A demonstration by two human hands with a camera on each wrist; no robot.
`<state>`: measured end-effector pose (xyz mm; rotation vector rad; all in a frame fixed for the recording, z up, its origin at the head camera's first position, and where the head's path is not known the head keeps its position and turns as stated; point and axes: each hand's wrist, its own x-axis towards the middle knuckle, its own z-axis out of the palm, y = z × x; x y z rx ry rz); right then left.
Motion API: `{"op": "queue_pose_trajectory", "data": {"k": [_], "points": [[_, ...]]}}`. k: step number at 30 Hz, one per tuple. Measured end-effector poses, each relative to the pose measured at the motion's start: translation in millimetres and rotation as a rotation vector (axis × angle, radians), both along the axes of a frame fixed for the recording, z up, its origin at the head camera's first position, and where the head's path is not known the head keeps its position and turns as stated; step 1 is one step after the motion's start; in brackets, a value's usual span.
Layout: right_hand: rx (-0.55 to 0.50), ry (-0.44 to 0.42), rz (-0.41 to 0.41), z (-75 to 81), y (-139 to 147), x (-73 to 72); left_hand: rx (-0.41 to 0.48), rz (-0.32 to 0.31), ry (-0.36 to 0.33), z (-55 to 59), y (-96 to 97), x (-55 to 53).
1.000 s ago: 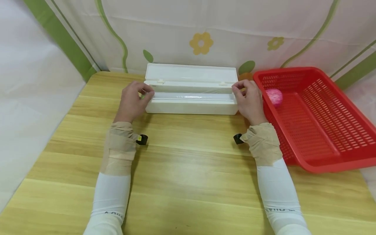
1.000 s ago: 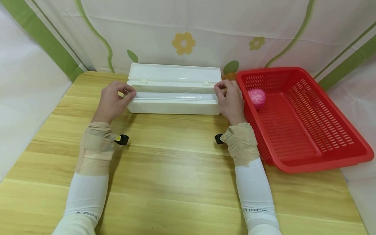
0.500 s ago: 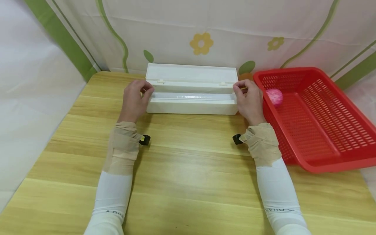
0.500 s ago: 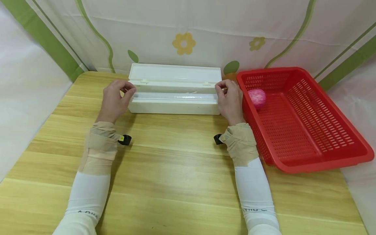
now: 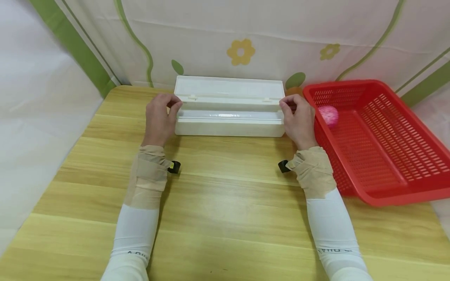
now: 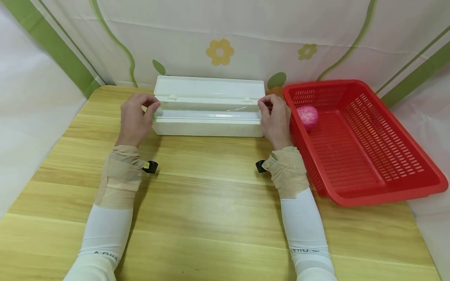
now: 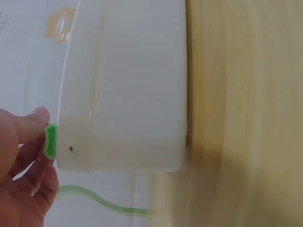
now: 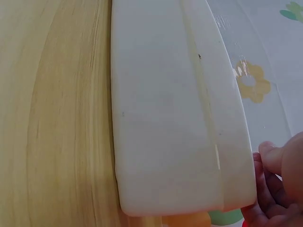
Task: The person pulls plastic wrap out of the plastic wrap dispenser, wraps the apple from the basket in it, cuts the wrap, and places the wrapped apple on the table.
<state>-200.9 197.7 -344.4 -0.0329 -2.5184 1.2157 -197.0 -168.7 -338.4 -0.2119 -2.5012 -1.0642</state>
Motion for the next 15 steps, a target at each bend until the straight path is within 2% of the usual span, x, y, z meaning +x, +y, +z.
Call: {"op": "queue_pose_trajectory", "data": {"k": [15], "points": [[-0.009,0.038,-0.032,3.3,1.5,0.0,0.043,0.019,0.033,9.0,5.9,2.1]]}}
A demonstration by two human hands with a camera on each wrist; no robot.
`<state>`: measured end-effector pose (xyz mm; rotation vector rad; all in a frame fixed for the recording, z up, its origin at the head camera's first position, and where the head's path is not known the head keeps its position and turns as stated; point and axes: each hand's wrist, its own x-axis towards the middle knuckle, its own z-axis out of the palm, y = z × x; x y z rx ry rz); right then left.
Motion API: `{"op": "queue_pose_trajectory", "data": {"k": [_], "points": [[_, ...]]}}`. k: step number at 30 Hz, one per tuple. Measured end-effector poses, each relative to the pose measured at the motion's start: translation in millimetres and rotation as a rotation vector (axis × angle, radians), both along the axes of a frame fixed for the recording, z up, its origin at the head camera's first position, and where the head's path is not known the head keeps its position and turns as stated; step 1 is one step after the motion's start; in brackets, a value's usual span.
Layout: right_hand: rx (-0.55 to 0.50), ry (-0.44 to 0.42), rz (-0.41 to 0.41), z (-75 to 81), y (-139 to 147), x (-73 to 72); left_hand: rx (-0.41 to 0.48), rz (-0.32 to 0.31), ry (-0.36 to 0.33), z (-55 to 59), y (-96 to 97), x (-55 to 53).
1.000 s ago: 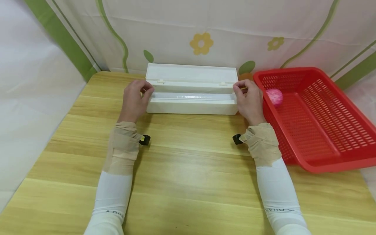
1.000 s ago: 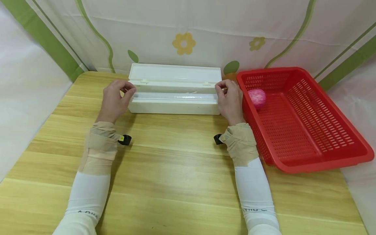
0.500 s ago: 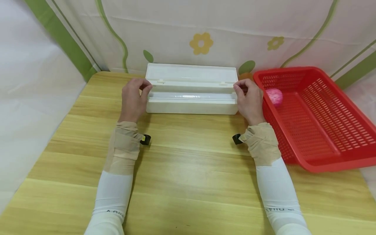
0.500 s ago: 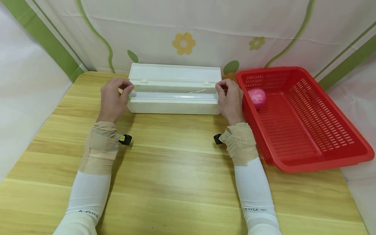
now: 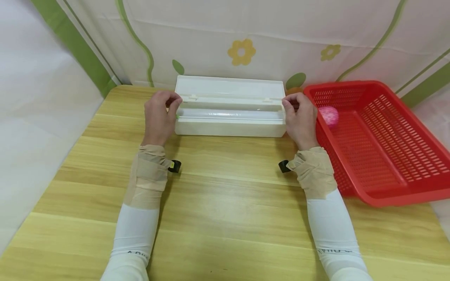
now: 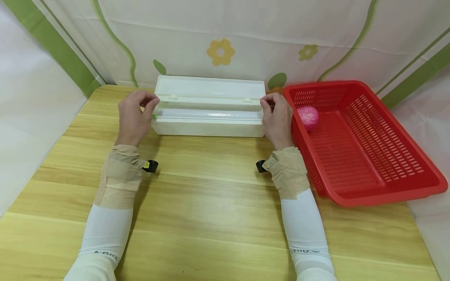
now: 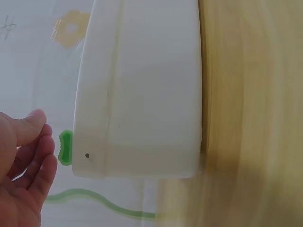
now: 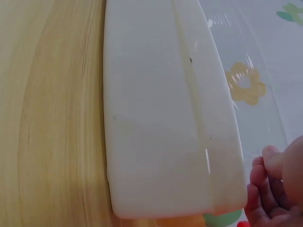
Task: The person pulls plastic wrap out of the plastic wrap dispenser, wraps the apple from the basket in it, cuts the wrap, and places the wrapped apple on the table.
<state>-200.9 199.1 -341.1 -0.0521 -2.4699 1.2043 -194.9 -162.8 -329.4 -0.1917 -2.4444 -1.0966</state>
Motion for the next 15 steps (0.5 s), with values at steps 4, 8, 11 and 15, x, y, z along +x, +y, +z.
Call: {"op": "queue_pose_trajectory", "data": {"k": [4,8,11,15], "points": [[-0.010,0.010,-0.007,2.9,-0.5,0.9,0.006,-0.002,0.011,2.2,0.3,0.4],[-0.024,0.025,-0.009,6.0,-1.7,2.0,0.012,-0.002,0.026,3.7,0.0,1.1],[-0.033,0.037,-0.008,8.4,-2.7,3.2,0.006,0.004,0.030,4.9,-0.1,1.7],[-0.038,0.050,-0.005,11.1,-3.4,4.3,0.007,0.006,0.034,6.8,-0.2,2.2]]}}
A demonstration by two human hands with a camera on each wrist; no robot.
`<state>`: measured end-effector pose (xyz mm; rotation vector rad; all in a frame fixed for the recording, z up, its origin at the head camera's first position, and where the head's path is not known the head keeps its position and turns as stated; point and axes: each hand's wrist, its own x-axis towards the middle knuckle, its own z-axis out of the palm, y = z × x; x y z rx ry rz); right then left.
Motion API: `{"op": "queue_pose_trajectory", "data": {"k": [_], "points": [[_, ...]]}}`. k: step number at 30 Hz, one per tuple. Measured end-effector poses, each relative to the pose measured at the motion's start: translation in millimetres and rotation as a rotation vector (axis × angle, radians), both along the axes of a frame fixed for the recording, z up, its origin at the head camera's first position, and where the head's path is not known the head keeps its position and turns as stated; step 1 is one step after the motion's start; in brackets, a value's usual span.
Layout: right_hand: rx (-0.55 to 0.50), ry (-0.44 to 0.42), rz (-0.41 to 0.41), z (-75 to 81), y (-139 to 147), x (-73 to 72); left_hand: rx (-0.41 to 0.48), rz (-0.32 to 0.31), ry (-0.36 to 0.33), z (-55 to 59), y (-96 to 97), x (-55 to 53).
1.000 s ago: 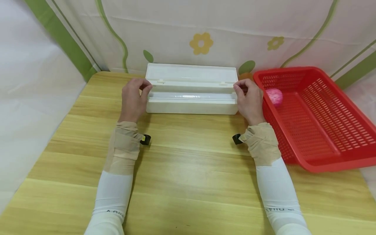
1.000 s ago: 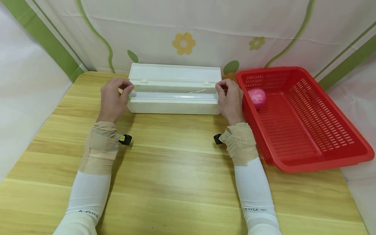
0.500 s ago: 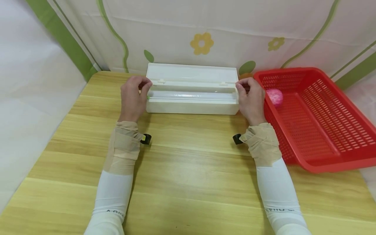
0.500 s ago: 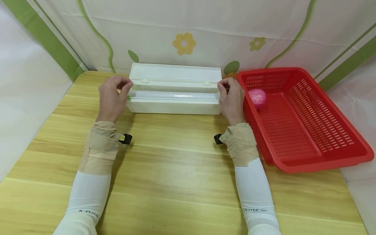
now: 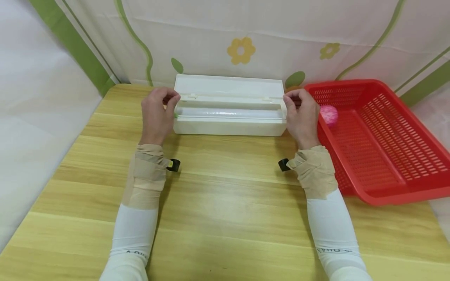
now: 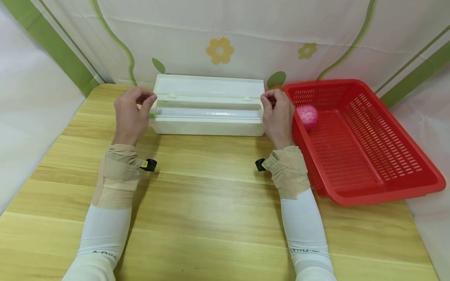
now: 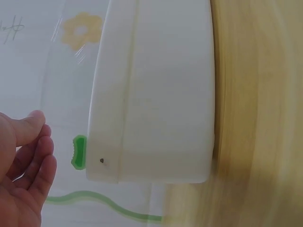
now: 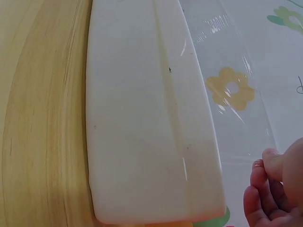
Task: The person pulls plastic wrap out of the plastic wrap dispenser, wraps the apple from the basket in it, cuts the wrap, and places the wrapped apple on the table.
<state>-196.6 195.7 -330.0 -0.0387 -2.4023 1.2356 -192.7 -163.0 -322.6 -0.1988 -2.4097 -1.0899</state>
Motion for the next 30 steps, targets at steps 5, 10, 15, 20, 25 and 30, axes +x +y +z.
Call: {"op": "queue_pose_trajectory", "data": {"k": [5,10,15,20,25,30], "points": [[0.005,0.030,-0.006,2.6,0.7,0.2,0.009,-0.002,0.013,2.6,0.9,0.2],[-0.001,0.056,-0.013,4.9,2.0,0.5,0.008,0.002,0.036,4.7,2.0,0.0],[-0.008,0.060,-0.012,7.2,2.1,3.0,0.013,0.004,0.041,7.4,2.1,2.2],[-0.006,0.063,-0.001,10.1,1.4,5.9,0.016,0.008,0.048,10.3,1.6,5.1],[-0.012,0.084,0.000,14.0,1.7,6.2,0.018,0.005,0.058,13.9,1.9,6.9],[-0.019,0.091,-0.013,16.7,2.5,7.0,0.016,0.007,0.057,17.1,3.2,9.0]]}}
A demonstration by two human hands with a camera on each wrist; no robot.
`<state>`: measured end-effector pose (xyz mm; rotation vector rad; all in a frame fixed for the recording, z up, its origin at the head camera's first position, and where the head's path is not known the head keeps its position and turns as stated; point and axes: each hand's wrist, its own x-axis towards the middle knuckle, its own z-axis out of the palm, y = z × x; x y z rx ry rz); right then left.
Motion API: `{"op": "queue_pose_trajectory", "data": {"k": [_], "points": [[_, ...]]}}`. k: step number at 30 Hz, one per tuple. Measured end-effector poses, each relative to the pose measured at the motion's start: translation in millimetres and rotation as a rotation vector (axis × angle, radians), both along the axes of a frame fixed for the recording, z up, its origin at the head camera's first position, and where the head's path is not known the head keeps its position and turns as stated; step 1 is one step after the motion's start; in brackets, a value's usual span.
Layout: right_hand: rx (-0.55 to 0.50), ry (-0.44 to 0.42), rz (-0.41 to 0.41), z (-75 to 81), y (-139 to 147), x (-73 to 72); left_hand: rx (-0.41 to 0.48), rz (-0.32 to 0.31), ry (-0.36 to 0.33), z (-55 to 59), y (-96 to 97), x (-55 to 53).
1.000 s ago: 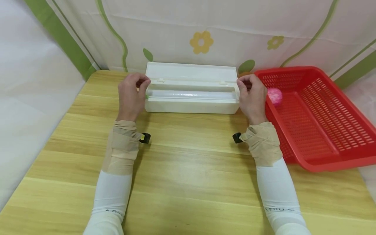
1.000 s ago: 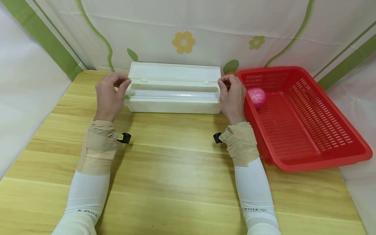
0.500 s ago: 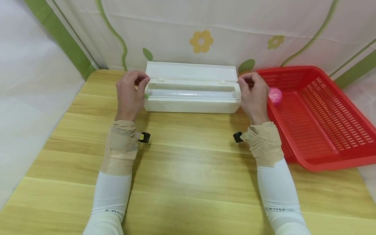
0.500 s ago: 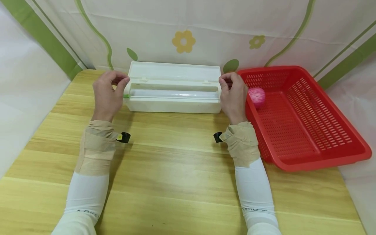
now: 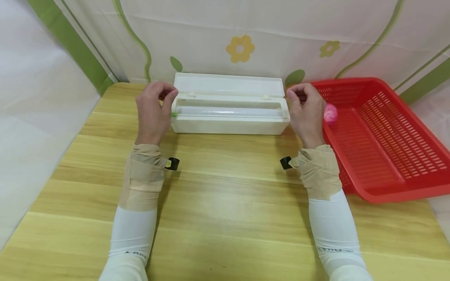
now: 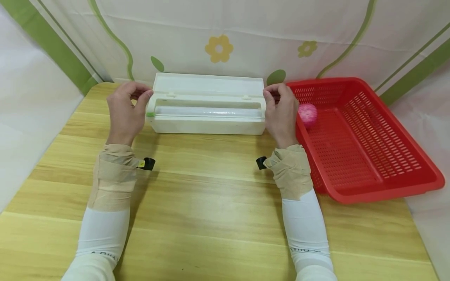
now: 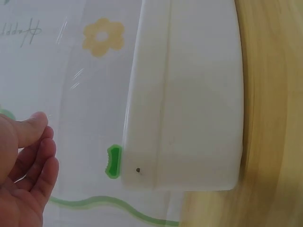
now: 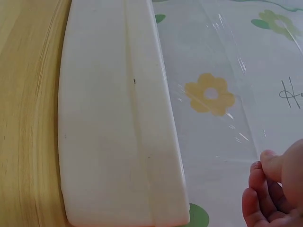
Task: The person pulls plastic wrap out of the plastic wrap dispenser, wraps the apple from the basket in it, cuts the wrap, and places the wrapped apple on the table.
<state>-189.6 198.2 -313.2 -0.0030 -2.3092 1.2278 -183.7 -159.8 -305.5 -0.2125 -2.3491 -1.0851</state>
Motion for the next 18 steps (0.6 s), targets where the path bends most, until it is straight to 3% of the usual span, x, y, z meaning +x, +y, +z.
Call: {"op": "queue_pose_trajectory", "data": {"k": [18], "points": [[0.023,0.041,-0.029,6.1,3.8,5.3,0.010,-0.024,0.033,8.6,2.8,2.9]]}}
